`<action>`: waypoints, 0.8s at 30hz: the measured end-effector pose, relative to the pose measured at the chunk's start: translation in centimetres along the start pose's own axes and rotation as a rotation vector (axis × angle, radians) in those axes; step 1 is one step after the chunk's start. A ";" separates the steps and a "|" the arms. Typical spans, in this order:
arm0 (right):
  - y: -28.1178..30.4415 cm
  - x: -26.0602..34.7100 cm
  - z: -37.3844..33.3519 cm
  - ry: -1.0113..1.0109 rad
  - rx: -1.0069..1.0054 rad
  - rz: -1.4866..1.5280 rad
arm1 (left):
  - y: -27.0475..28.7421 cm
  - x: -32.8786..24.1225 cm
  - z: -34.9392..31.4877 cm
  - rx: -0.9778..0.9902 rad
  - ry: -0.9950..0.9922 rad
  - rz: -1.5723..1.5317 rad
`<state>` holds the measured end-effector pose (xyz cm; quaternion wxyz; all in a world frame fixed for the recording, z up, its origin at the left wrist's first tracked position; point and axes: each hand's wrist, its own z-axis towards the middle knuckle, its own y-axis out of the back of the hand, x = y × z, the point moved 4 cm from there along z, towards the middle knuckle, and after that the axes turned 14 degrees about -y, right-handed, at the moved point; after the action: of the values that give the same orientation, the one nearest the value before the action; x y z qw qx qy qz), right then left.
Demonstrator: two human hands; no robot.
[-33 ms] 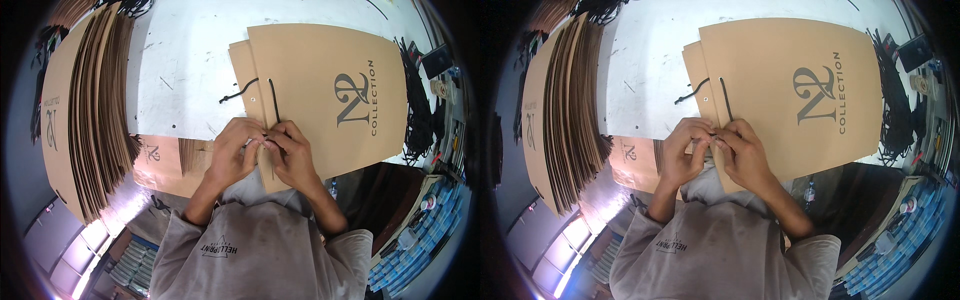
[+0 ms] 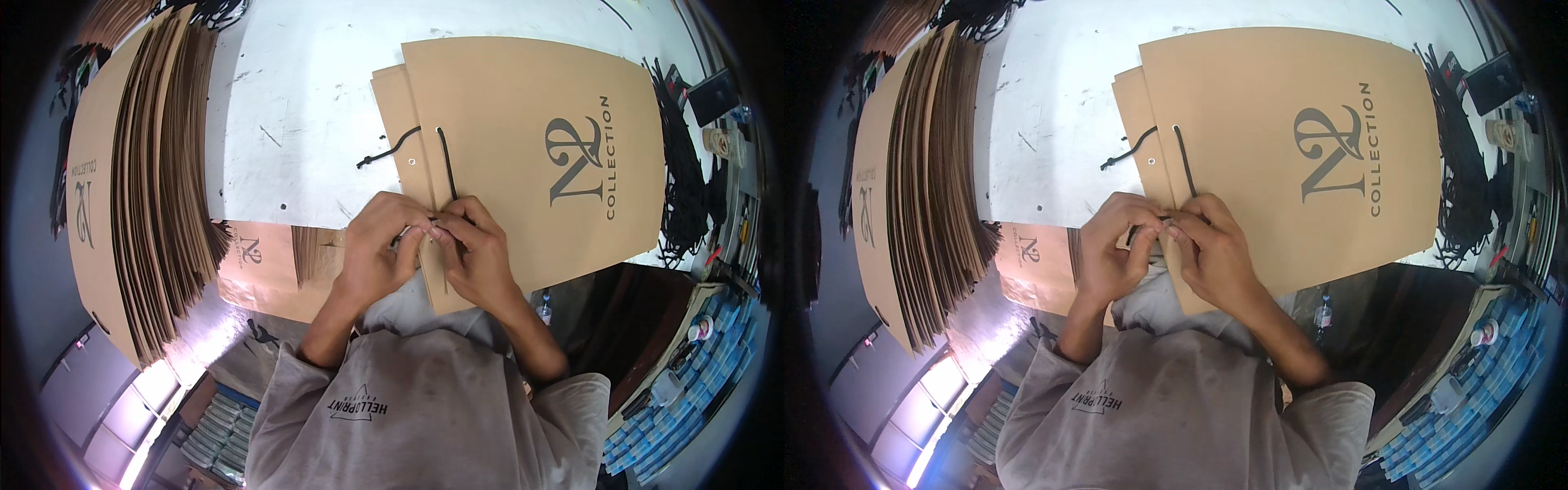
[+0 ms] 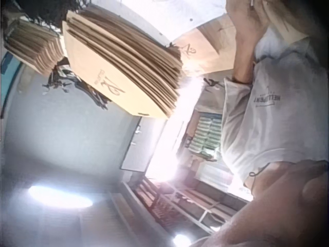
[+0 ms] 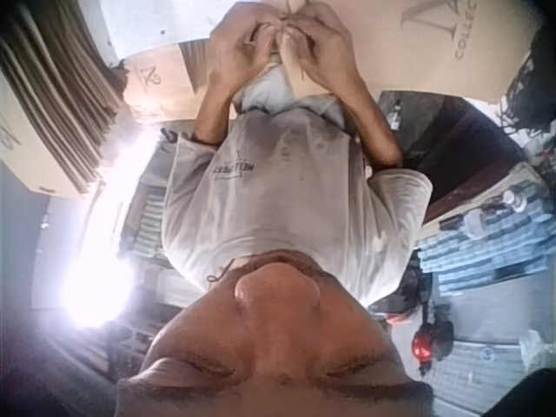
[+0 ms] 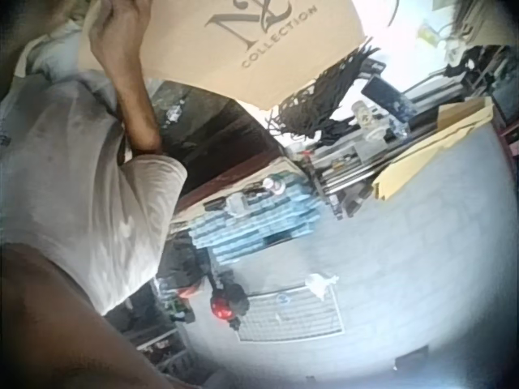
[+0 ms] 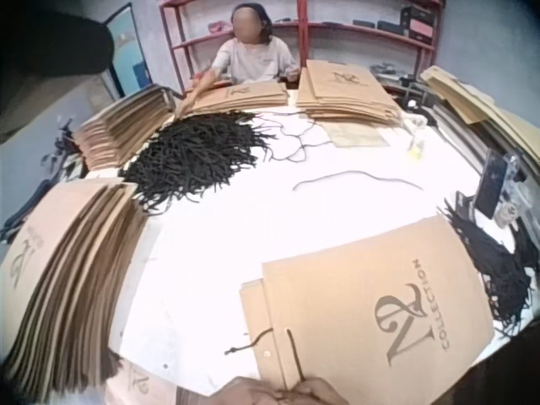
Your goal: The person threads black cords through pre-punched holes in flat cardboard paper bags, ties knots to secure the handles, and stacks the finished bags. The process is repeated for multiple bags using manual hand manipulation.
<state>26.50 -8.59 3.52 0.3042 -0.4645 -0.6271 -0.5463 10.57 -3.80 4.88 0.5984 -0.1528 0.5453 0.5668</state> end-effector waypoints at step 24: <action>-0.5 1.3 -1.0 0.550 -0.063 -0.322 | -2.2 2.3 -3.2 -0.305 0.734 -1.195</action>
<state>25.37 -9.16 4.71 0.3574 -0.2032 -0.5696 -0.7118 10.32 -5.92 0.88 0.5564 -0.6878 0.4493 0.1242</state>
